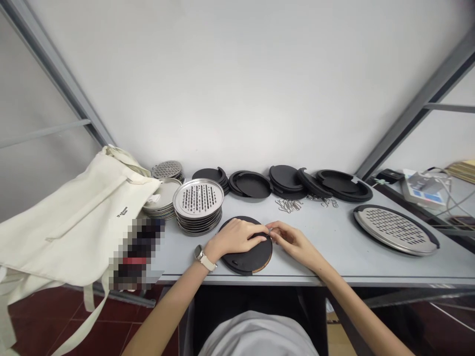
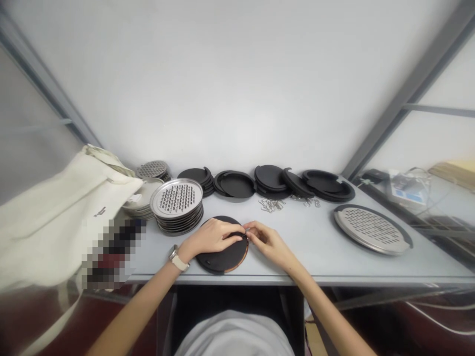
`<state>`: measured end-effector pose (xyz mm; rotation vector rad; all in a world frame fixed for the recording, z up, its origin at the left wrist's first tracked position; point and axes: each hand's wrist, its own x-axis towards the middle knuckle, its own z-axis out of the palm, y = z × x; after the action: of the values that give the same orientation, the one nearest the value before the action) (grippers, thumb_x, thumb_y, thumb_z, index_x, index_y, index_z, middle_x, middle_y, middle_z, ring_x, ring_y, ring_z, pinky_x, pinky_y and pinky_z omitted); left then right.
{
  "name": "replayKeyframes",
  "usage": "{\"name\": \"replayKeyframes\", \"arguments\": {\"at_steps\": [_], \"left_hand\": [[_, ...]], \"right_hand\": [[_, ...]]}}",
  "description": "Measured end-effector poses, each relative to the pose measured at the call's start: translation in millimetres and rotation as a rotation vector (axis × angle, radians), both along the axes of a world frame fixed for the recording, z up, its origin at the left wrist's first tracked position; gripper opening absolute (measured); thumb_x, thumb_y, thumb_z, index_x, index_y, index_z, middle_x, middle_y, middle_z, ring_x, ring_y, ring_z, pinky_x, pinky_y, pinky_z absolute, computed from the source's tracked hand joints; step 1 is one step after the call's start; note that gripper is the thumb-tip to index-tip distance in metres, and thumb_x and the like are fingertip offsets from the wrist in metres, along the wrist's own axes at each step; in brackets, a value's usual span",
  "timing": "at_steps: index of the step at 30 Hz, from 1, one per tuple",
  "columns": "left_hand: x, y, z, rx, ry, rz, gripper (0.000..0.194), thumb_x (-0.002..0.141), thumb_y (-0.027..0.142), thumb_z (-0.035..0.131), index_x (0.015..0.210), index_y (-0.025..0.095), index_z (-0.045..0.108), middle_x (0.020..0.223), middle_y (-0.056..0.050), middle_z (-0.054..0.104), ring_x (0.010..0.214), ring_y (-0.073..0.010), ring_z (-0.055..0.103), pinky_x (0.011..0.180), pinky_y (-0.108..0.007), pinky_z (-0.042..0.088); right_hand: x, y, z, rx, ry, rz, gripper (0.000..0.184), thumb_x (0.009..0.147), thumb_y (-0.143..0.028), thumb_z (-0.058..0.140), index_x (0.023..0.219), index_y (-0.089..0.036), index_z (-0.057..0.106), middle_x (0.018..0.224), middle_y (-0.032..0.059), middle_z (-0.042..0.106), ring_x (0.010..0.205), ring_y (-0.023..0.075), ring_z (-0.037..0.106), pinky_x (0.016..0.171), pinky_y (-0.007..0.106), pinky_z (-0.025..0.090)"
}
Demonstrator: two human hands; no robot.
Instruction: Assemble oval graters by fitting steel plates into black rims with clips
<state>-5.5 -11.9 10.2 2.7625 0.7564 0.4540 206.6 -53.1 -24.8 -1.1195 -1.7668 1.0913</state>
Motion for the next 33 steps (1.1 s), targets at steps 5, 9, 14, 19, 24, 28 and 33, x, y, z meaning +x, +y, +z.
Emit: {"name": "replayKeyframes", "arguments": {"at_steps": [5, 9, 14, 19, 24, 28, 33], "left_hand": [[0.3, -0.4, 2.4, -0.011, 0.006, 0.018, 0.023, 0.095, 0.036, 0.047, 0.112, 0.026, 0.06, 0.089, 0.001, 0.07, 0.077, -0.015, 0.066, 0.067, -0.023, 0.04], [0.7, -0.4, 2.9, -0.016, 0.017, 0.028, 0.025, 0.094, 0.036, 0.048, 0.112, 0.025, 0.06, 0.082, 0.0, 0.068, 0.073, -0.0153, 0.065, 0.064, -0.022, 0.039], [0.6, 0.3, 1.6, -0.005, 0.025, 0.046, 0.025, 0.093, 0.038, 0.049, 0.112, 0.024, 0.058, 0.078, 0.001, 0.067, 0.069, -0.0155, 0.063, 0.062, -0.022, 0.039], [0.4, -0.2, 2.1, -0.001, 0.022, 0.042, 0.024, 0.094, 0.038, 0.049, 0.111, 0.025, 0.058, 0.078, 0.001, 0.066, 0.068, -0.0154, 0.062, 0.062, -0.022, 0.037], [-0.1, -0.6, 3.6, 0.007, 0.02, 0.027, 0.023, 0.094, 0.037, 0.049, 0.111, 0.026, 0.058, 0.077, 0.002, 0.066, 0.069, -0.015, 0.063, 0.061, -0.023, 0.036], [-0.3, -0.7, 4.8, 0.012, 0.02, 0.025, 0.022, 0.094, 0.037, 0.049, 0.111, 0.026, 0.057, 0.077, 0.003, 0.066, 0.069, -0.0149, 0.063, 0.06, -0.023, 0.036], [0.8, -1.1, 4.3, 0.016, 0.04, 0.058, 0.023, 0.093, 0.038, 0.049, 0.11, 0.025, 0.057, 0.074, 0.002, 0.065, 0.067, -0.0156, 0.063, 0.061, -0.023, 0.037]], "right_hand": [[1.9, 0.1, 3.7, -0.084, 0.041, 0.023, 0.032, 0.091, -0.044, 0.052, 0.108, -0.018, 0.06, 0.073, 0.0009, 0.057, 0.07, 0.0152, 0.052, 0.069, 0.027, 0.042], [4.4, -0.4, 2.8, -0.114, 0.075, 0.052, 0.032, 0.091, -0.043, 0.054, 0.111, -0.018, 0.059, 0.075, 0.0002, 0.057, 0.071, 0.0141, 0.051, 0.069, 0.026, 0.042], [6.7, -0.6, -3.3, -0.124, 0.097, 0.078, 0.031, 0.087, -0.038, 0.062, 0.112, -0.02, 0.057, 0.076, -0.0019, 0.053, 0.071, 0.0121, 0.049, 0.068, 0.024, 0.04], [6.2, -1.4, -7.3, -0.063, 0.071, 0.05, 0.027, 0.089, -0.036, 0.059, 0.11, -0.019, 0.058, 0.079, -0.0002, 0.055, 0.074, 0.0135, 0.051, 0.071, 0.026, 0.042], [5.6, -2.3, -9.1, 0.031, -0.019, -0.034, 0.024, 0.09, -0.037, 0.055, 0.106, -0.019, 0.06, 0.077, 0.0006, 0.055, 0.071, 0.0145, 0.051, 0.066, 0.026, 0.043], [5.0, -2.4, -7.3, 0.046, -0.063, -0.059, 0.026, 0.09, -0.038, 0.055, 0.105, -0.018, 0.061, 0.075, 0.0004, 0.054, 0.069, 0.015, 0.05, 0.064, 0.027, 0.043], [4.5, -3.8, 0.2, -0.026, -0.025, -0.032, 0.033, 0.089, -0.041, 0.056, 0.112, -0.017, 0.062, 0.077, 0.0017, 0.058, 0.073, 0.016, 0.053, 0.067, 0.027, 0.045]]}}
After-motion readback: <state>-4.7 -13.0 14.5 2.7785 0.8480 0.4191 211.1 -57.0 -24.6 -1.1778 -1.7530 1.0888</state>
